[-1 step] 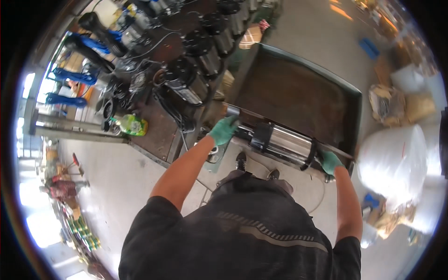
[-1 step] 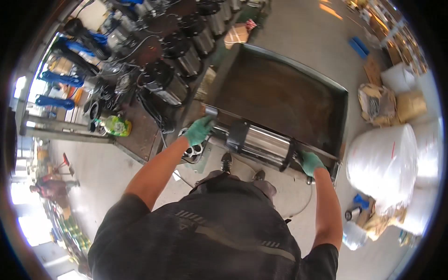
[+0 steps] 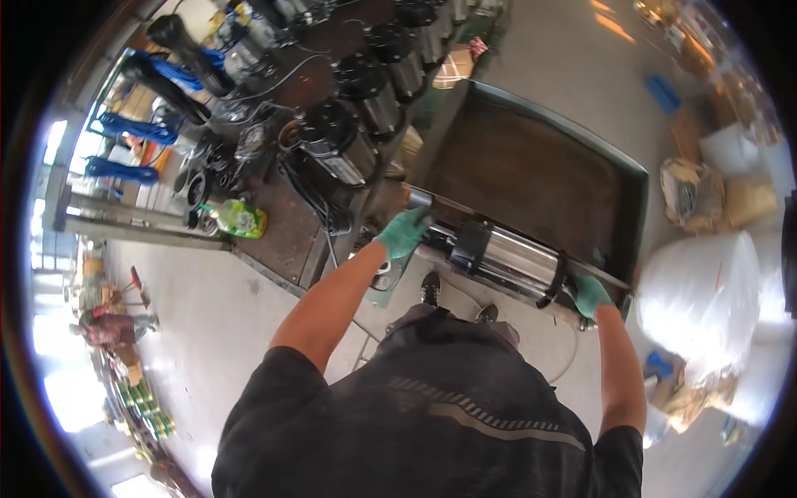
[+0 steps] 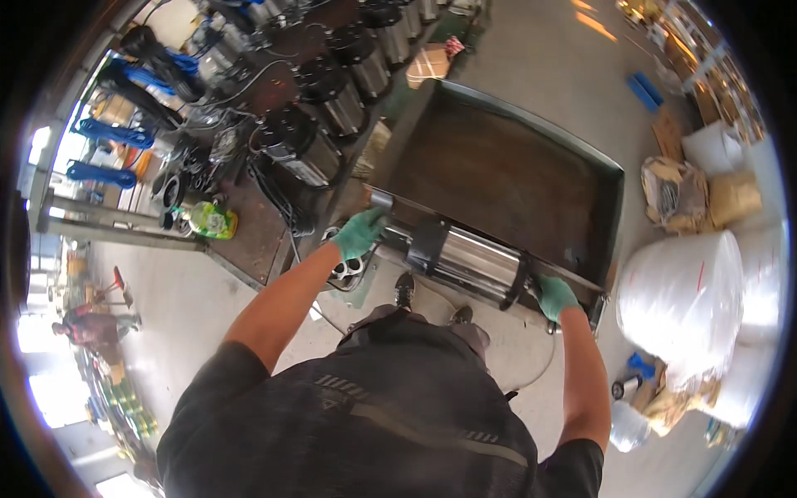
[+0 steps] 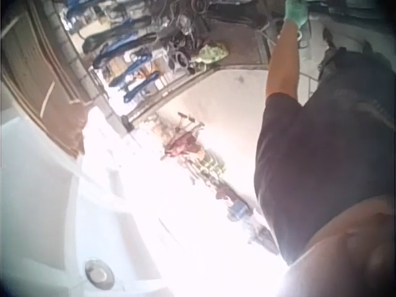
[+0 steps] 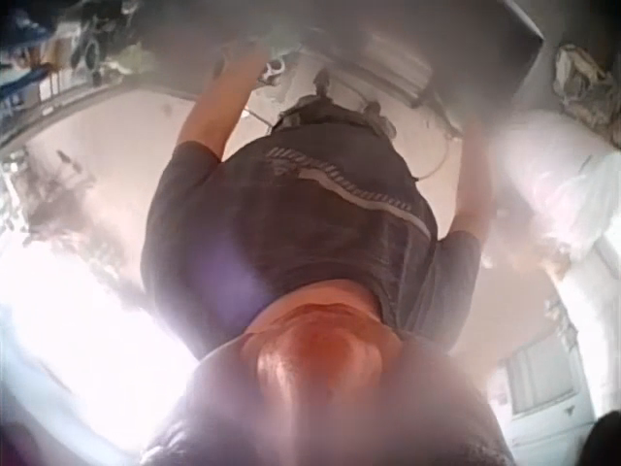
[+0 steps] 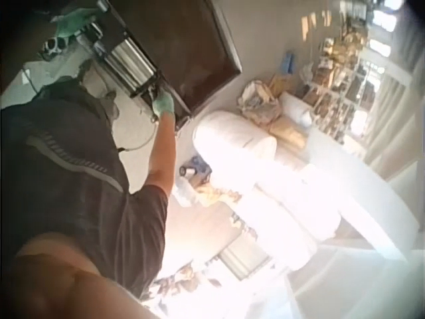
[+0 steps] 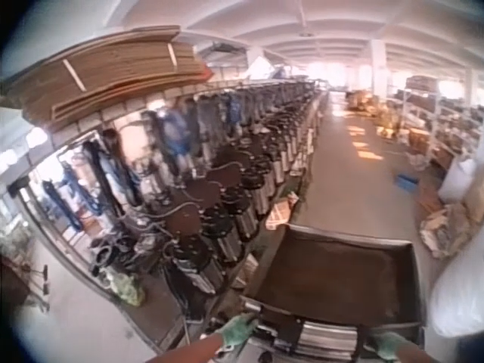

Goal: The person fills a water bottle from a tank, pours it over a pump component held over the tank to check for leaks, and then places the pump on a workbench.

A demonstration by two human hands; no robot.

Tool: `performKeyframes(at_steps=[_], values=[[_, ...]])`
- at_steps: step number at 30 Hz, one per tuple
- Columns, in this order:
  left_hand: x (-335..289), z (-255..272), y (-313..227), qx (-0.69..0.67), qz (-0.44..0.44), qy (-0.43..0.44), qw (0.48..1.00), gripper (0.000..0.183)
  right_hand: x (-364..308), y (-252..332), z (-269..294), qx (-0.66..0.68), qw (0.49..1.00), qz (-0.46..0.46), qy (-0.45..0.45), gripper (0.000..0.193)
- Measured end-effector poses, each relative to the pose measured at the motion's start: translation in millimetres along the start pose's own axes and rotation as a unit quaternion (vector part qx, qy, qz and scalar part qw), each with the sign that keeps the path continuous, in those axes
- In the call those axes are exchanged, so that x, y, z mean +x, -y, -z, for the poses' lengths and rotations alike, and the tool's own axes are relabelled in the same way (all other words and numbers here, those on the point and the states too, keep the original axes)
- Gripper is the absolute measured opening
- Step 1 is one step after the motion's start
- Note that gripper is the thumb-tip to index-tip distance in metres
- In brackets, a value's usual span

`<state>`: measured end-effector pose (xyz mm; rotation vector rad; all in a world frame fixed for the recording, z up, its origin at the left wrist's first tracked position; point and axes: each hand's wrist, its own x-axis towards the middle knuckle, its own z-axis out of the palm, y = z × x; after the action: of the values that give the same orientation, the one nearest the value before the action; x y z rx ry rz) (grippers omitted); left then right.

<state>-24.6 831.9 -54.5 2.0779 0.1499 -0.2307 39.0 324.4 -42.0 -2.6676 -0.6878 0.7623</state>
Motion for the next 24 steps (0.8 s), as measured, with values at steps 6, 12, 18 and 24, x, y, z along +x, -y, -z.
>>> performKeyframes(at_steps=[6,12,18,24], values=[[20,0,0,0.064,0.008,-0.018,0.998,0.040,2,-14,-37,-0.071,0.994,0.037,-0.074,0.035],[12,22,-59,-0.036,0.182,0.101,0.978,0.047,-1,-20,-65,0.217,0.953,0.018,-0.210,0.039],[-8,43,-12,0.150,-0.163,0.086,0.971,0.056,-8,-5,15,0.457,0.837,-0.270,0.130,0.026],[17,29,-12,0.093,-0.038,0.156,0.983,0.037,-8,-7,14,0.387,0.895,-0.191,0.110,0.020]])
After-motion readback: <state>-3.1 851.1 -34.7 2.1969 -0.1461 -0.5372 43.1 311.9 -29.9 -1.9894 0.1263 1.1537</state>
